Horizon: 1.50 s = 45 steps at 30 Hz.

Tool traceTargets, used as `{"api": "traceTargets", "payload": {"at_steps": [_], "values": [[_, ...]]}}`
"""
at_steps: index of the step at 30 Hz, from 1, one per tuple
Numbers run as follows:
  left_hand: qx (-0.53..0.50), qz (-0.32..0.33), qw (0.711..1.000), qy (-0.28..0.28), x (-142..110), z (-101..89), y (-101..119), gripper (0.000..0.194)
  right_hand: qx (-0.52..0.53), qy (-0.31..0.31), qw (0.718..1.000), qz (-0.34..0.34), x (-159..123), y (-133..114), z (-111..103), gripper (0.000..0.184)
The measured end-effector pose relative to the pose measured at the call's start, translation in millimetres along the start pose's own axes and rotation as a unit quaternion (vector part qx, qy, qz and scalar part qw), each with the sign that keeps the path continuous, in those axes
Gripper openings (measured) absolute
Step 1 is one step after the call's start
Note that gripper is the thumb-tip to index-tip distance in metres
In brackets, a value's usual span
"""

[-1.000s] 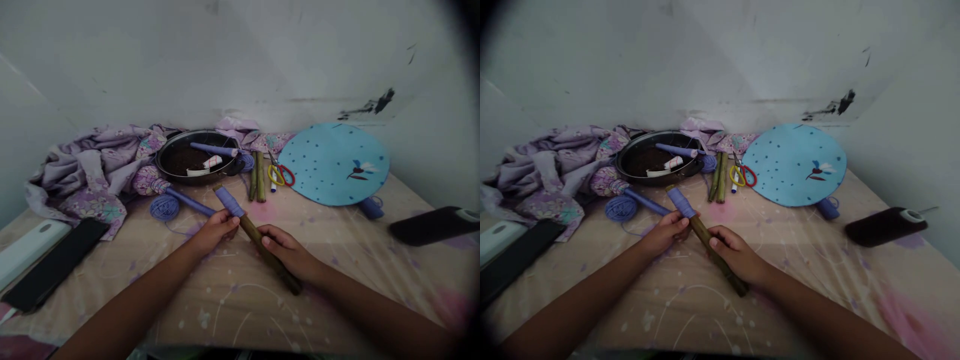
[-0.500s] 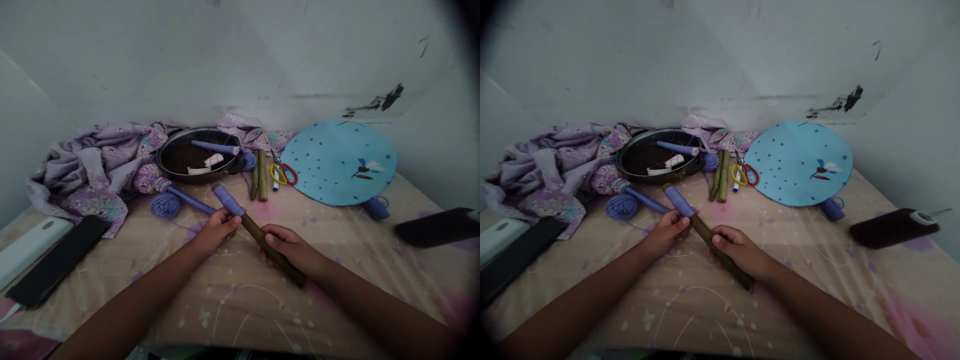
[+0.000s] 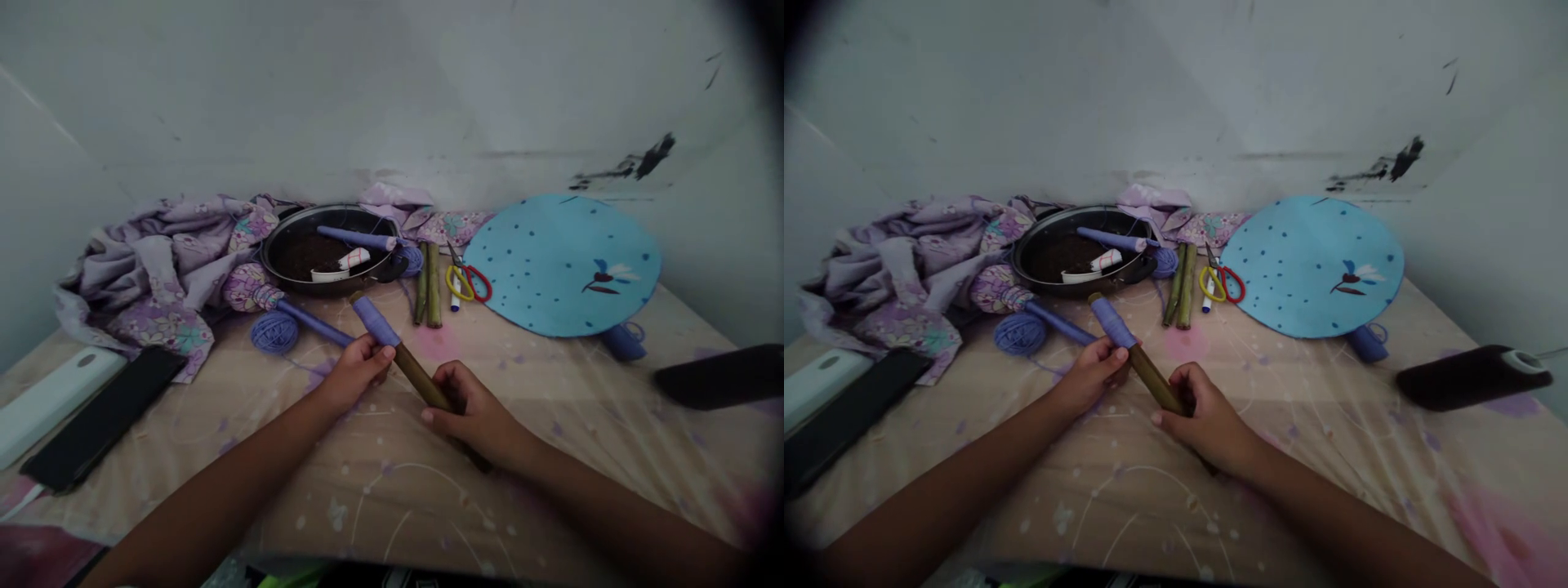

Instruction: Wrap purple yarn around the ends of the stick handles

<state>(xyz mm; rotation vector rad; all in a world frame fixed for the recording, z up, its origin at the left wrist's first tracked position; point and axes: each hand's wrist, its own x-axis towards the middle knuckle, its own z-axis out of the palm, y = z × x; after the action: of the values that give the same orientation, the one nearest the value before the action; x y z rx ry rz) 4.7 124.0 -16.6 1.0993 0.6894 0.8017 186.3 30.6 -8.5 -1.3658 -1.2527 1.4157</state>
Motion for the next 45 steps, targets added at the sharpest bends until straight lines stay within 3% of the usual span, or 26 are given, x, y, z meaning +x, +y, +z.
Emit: {"api": "traceTargets", "payload": {"at_steps": [4,8,18,21,28,34,39,45], "values": [[0.002,0.006,1.0,0.006,1.2,-0.6,0.6,0.036,0.127,-0.061,0.988,0.065,3.4,-2.8,-3.0,0.028],[0.003,-0.003,1.0,0.01,1.8,0.4,2.9,0.037,0.207,-0.078,0.972,0.077,7.3,-4.9,-9.2,0.024],[0.023,-0.015,1.0,0.005,0.3,3.3,3.0,0.038,0.199,-0.111,0.972,0.061,8.6,-3.8,-13.6,0.034],[0.023,-0.017,1.0,0.004,0.0,3.1,3.5,0.038,0.211,-0.115,0.969,0.065,8.4,-3.1,-13.7,0.03],[0.036,-0.021,0.999,-0.017,-2.3,2.8,3.9,0.046,0.241,-0.178,0.952,0.059,11.1,-2.1,-21.5,0.029],[0.033,-0.001,0.999,-0.01,-2.3,3.7,0.7,0.044,0.237,-0.167,0.955,0.064,11.7,0.4,-20.2,0.028],[0.034,0.014,0.999,0.004,-1.0,2.8,0.0,0.043,0.226,-0.131,0.965,0.027,13.0,1.5,-18.3,0.035],[0.043,0.01,0.999,0.0,-1.4,3.2,1.7,0.04,0.247,-0.127,0.958,0.075,11.5,4.7,-18.0,0.022]]}}
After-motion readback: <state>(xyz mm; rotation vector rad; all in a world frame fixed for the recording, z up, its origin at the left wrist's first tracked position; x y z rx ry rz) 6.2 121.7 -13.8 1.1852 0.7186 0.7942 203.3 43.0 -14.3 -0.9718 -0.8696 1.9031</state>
